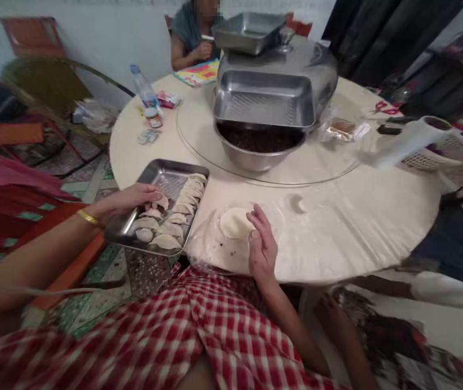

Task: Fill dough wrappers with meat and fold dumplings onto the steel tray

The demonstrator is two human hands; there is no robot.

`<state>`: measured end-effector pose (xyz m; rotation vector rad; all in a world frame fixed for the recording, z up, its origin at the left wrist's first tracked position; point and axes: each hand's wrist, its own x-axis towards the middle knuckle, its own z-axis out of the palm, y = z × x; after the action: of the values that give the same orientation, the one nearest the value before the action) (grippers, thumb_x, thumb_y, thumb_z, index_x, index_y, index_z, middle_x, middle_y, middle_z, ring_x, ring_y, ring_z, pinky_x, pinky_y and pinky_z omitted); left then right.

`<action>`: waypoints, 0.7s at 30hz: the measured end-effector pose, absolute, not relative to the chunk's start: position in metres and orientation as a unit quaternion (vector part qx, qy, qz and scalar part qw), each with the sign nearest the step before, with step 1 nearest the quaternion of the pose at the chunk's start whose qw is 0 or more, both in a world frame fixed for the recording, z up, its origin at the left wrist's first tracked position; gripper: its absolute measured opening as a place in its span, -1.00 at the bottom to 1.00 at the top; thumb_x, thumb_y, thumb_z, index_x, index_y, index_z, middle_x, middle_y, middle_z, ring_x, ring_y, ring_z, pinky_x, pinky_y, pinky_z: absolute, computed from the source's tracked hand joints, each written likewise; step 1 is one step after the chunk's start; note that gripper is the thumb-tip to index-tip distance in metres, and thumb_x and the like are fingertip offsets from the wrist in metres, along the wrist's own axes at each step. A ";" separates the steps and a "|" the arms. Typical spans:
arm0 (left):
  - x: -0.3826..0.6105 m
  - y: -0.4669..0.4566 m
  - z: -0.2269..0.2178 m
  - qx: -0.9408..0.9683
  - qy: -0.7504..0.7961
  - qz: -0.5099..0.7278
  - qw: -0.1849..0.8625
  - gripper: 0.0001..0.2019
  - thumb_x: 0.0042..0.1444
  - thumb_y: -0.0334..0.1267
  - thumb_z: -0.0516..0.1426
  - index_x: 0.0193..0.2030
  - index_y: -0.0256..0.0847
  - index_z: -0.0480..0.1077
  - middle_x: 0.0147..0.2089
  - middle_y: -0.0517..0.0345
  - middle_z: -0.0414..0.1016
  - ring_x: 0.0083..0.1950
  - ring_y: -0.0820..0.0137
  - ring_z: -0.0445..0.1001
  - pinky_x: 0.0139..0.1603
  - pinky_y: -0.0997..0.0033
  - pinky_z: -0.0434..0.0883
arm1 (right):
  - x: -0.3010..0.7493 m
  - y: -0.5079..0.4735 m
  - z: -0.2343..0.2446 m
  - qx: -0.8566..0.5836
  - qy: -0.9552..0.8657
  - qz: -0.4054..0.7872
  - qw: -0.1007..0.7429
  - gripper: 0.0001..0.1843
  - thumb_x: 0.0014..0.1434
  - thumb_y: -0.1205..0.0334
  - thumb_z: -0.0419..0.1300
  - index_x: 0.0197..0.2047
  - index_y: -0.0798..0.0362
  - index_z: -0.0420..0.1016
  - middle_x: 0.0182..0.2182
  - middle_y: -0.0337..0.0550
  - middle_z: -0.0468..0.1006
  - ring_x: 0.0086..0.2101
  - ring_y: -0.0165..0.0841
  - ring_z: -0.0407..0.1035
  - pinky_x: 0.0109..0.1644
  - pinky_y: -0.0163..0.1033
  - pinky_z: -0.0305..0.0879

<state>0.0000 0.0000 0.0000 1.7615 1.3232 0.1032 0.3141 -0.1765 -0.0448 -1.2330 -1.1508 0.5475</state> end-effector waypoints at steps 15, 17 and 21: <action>-0.014 0.004 0.008 0.853 0.481 -0.060 0.195 -0.57 0.17 -0.01 0.01 0.00 -0.15 0.55 -0.05 0.03 0.62 -0.03 0.19 0.51 0.02 0.29 0.34 | 0.330 -0.174 -0.049 -0.537 -0.463 0.215 0.671 -0.67 0.33 0.10 0.05 0.04 -0.07 0.55 0.23 -0.05 0.41 0.13 -0.19 0.40 0.17 0.08 0.38; -0.013 0.002 0.009 0.869 0.463 -0.061 0.164 -0.57 0.18 -0.05 0.00 -0.01 -0.18 0.55 -0.05 -0.03 0.62 0.00 0.16 0.49 0.08 0.25 0.32 | 0.331 -0.174 -0.049 -0.543 -0.460 0.211 0.670 -0.67 0.32 0.09 0.06 0.03 -0.05 0.56 0.22 -0.03 0.42 0.13 -0.18 0.40 0.16 0.09 0.38; -0.014 0.000 0.006 0.891 0.432 -0.054 0.130 -0.56 0.23 -0.09 -0.05 0.05 -0.21 0.51 0.01 -0.04 0.60 0.00 0.22 0.51 0.05 0.31 0.35 | 0.332 -0.174 -0.049 -0.549 -0.454 0.199 0.673 -0.66 0.31 0.07 0.07 0.01 -0.02 0.56 0.20 0.00 0.43 0.11 -0.18 0.41 0.15 0.10 0.39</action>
<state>-0.0137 -0.0001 0.0063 2.5885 1.2563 -0.1557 0.3323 -0.1737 -0.0486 -1.2361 -1.0211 0.4486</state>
